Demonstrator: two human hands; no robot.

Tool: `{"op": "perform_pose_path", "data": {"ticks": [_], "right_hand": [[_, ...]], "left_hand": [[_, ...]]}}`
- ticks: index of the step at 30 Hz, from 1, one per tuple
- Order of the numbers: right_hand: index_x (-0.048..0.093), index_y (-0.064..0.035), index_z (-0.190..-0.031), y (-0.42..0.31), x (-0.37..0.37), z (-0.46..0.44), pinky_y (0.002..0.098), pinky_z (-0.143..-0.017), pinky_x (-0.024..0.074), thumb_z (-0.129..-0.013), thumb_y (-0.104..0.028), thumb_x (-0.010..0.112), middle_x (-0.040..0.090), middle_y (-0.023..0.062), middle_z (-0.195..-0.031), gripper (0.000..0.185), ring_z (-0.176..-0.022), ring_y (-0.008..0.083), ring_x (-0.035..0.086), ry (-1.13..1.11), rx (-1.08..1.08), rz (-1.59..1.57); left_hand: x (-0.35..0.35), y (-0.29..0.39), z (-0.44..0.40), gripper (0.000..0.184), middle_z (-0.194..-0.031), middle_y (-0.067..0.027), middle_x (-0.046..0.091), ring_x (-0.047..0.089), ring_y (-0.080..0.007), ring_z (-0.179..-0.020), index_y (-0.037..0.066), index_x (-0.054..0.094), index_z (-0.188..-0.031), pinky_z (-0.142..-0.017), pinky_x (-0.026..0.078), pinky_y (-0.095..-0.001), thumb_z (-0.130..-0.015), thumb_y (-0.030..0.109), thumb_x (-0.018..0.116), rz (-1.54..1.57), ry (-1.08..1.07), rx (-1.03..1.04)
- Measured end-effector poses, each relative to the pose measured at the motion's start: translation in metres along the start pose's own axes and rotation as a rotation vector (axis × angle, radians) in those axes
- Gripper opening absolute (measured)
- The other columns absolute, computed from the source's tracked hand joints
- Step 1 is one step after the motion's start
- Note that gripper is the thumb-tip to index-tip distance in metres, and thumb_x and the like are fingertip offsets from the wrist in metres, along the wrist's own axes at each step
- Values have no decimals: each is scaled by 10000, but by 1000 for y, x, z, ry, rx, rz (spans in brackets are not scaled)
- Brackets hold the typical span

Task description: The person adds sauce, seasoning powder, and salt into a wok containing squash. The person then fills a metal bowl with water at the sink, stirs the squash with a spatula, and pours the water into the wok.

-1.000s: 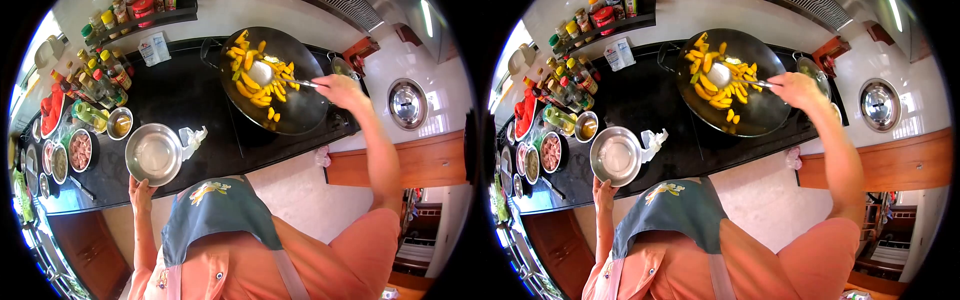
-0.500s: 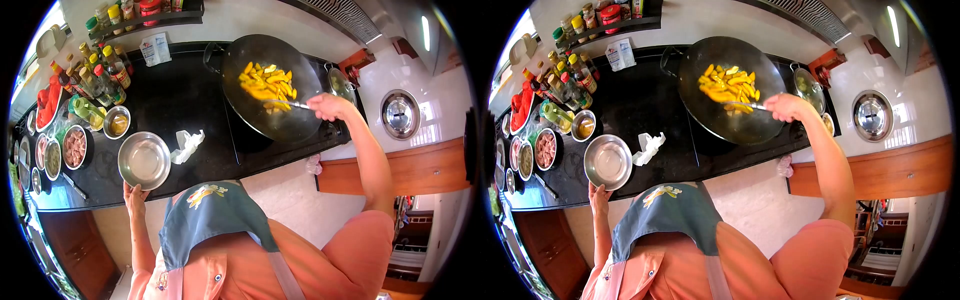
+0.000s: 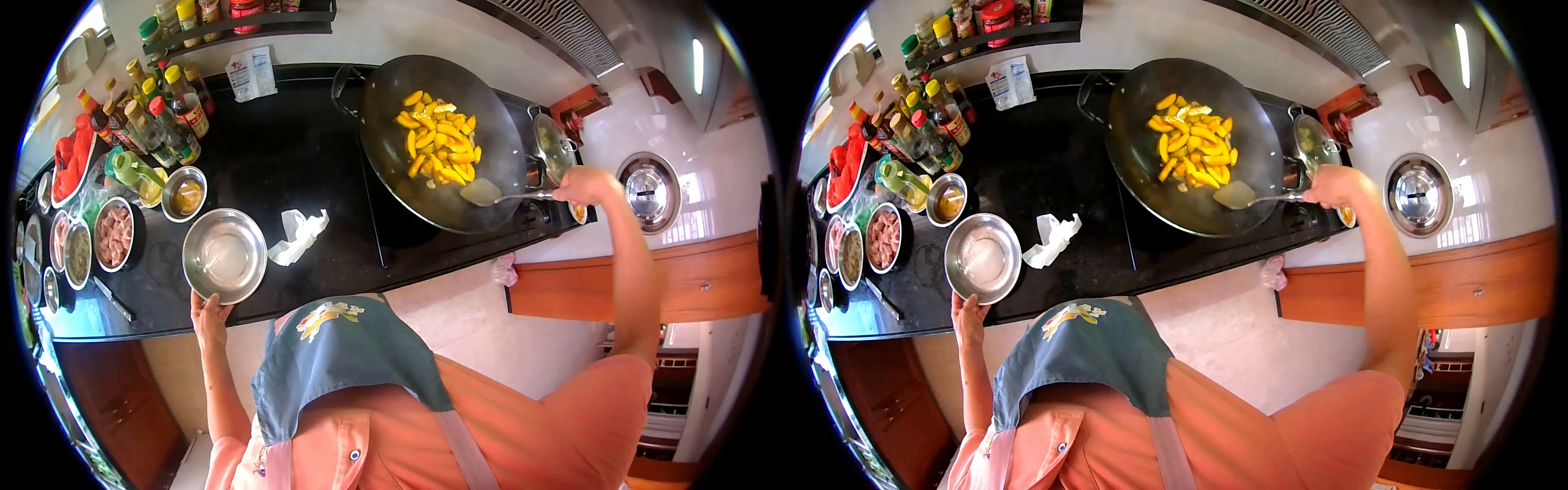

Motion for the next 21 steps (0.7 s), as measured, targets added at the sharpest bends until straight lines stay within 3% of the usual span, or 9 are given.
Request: {"op": "perform_pose_path", "data": {"ticks": [2,4,7,11,14,16,17,20,21], "right_hand": [[721,-37,-907,6,30,-47,443,-693,538,-956,-335,581,709,170,-829,333,-746,324,688,214,-200,273],[710,-5,-1029,-17,35,-67,489,-921,512,-973,-394,549,696,253,-1002,425,-1048,403,657,262,-119,184],[725,-104,-1057,-59,39,-67,473,-897,529,-956,-411,597,718,169,-1020,348,-1016,365,673,463,-90,-28],[732,-141,-1100,-68,36,-37,458,-870,535,-935,-417,624,728,132,-994,339,-989,347,678,706,-264,-21],[747,-140,-1105,-50,5,12,434,-864,537,-895,-396,659,733,116,-1039,343,-995,327,686,557,-306,43],[758,-120,-1067,-21,-5,26,413,-807,549,-871,-368,671,738,134,-934,328,-884,294,714,502,-389,-3],[770,-108,-1023,-14,-15,39,358,-682,531,-852,-357,682,708,96,-747,315,-681,203,683,276,-247,-173],[786,-89,-977,2,-30,63,286,-548,463,-848,-332,708,624,34,-610,287,-540,103,562,48,-102,-186],[792,-95,-933,4,-31,67,252,-487,396,-866,-347,725,587,-19,-579,269,-500,62,498,-12,-53,-237]], "left_hand": [[-3,1,-3,521,-1204,-105,653,710,-207,-1014,85,442,-1448,-806,635,-329,-941,-2,523,-10,5,-9],[-6,1,-5,515,-1196,-95,660,712,-193,-1002,85,451,-1446,-786,633,-311,-944,13,540,-26,11,-24],[-19,0,-12,498,-1184,-82,670,713,-179,-989,87,464,-1437,-762,628,-297,-953,43,570,-11,-42,-59],[-27,-3,-18,466,-1190,-81,672,714,-193,-991,87,486,-1415,-788,620,-312,-962,74,595,67,-97,-54],[-27,-4,-18,445,-1192,-84,674,715,-204,-992,82,500,-1398,-808,613,-322,-965,88,603,64,-65,-59],[-27,-5,-22,438,-1195,-85,673,715,-210,-993,76,506,-1391,-818,610,-327,-965,98,609,51,-54,-57],[-28,-6,-24,440,-1195,-84,674,716,-210,-992,75,506,-1391,-815,610,-326,-964,103,612,45,-53,-59],[-32,-9,-27,446,-1195,-85,673,716,-212,-993,71,507,-1391,-809,609,-324,-962,115,621,33,-46,-60],[-33,-9,-28,448,-1196,-86,673,716,-212,-995,70,507,-1391,-808,609,-325,-961,118,623,31,-45,-59]]}}
Point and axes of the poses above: each hand's wrist, its own z-axis away from the middle knuckle, its own x-axis out of the palm, y = z × x, the point moved 1 cm from there along -z, towards the middle knuckle
